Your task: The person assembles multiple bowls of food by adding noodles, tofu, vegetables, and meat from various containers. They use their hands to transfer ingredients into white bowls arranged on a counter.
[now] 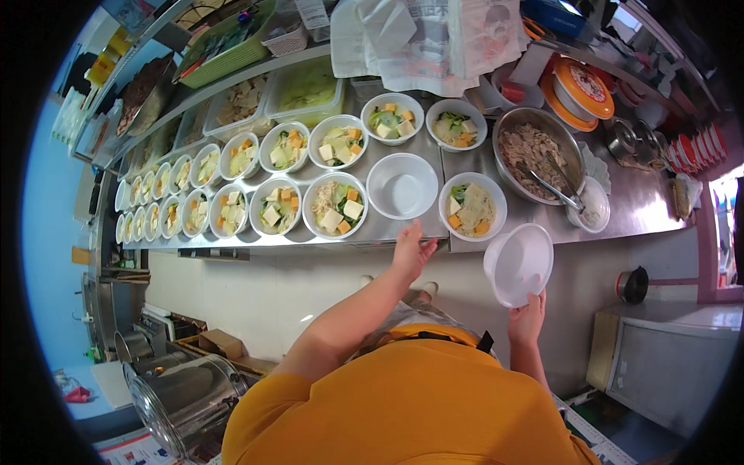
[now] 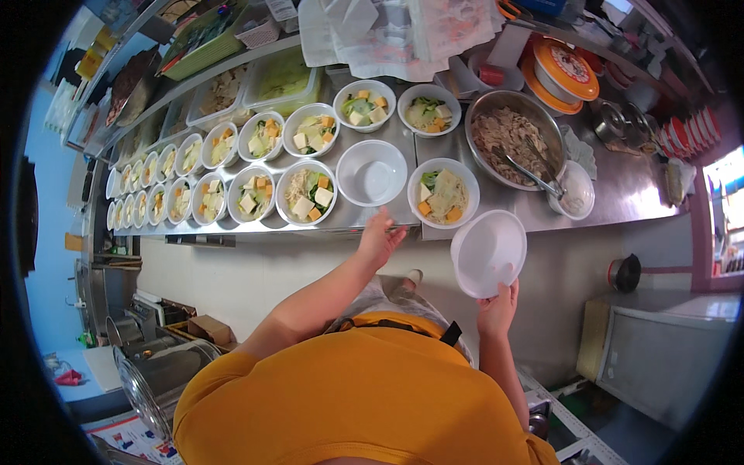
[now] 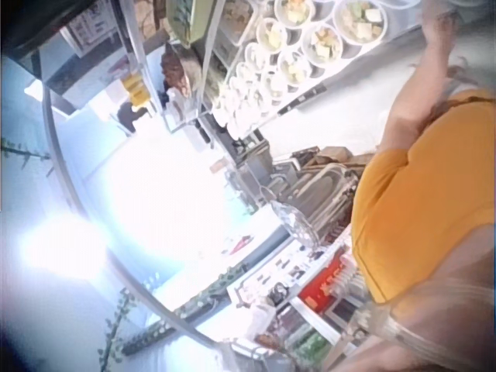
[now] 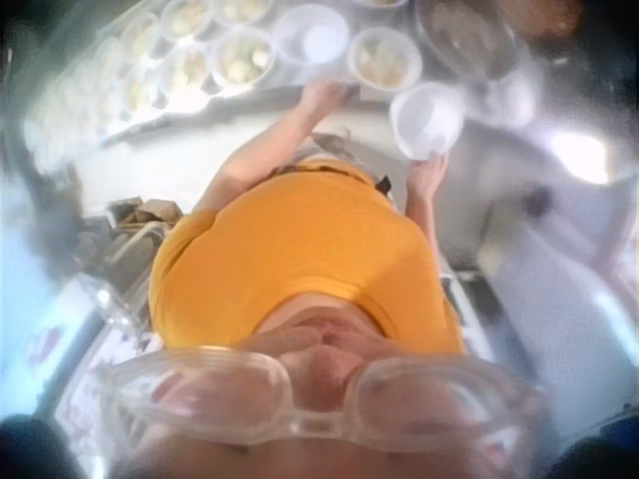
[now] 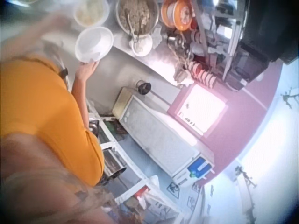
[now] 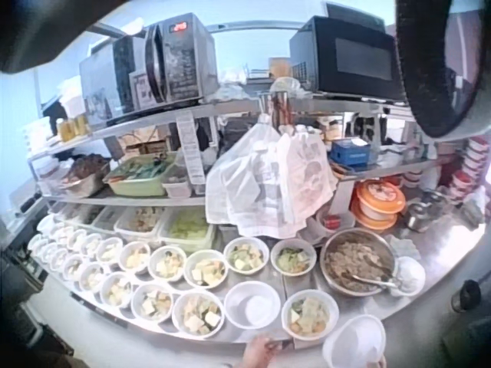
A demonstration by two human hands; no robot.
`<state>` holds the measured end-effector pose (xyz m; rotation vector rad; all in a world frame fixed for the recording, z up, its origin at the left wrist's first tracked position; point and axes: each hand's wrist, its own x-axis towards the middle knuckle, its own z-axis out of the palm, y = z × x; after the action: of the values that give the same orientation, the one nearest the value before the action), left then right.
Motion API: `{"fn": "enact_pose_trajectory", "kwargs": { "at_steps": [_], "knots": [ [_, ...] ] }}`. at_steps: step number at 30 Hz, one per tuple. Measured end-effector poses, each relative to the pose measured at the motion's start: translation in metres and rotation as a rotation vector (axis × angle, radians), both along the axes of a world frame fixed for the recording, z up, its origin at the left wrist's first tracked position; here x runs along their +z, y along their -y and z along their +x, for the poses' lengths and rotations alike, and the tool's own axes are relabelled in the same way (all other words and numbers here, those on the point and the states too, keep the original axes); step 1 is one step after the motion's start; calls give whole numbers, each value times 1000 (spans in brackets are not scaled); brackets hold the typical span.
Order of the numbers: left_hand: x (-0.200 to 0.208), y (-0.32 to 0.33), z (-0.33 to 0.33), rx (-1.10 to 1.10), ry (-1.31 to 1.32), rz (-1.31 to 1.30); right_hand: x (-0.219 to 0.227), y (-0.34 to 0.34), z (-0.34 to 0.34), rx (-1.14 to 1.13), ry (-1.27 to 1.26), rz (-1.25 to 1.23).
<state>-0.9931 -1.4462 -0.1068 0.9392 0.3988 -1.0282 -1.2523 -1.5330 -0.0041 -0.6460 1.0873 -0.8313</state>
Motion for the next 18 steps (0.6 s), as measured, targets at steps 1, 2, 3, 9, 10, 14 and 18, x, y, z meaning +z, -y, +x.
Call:
{"fn": "enact_pose_trajectory", "kwargs": {
  "at_steps": [1,2,3,9,10,14,18],
  "knots": [
    [-1,-7,2,88,7,60,-2,0,-1,43,31,10],
    [2,-6,9,193,-4,98,-6,1,-2,85,62,20],
    [-3,-7,17,210,34,71,-13,1,-6,155,68,23],
    [-9,-10,29,285,245,42,-7,0,16,284,131,68],
    [13,-13,24,263,289,34,-6,2,19,276,133,65],
    [84,-77,10,368,393,101,-4,5,38,344,132,42],
    [98,-168,10,584,460,-29,-6,-15,108,510,37,114]
  ]
}}
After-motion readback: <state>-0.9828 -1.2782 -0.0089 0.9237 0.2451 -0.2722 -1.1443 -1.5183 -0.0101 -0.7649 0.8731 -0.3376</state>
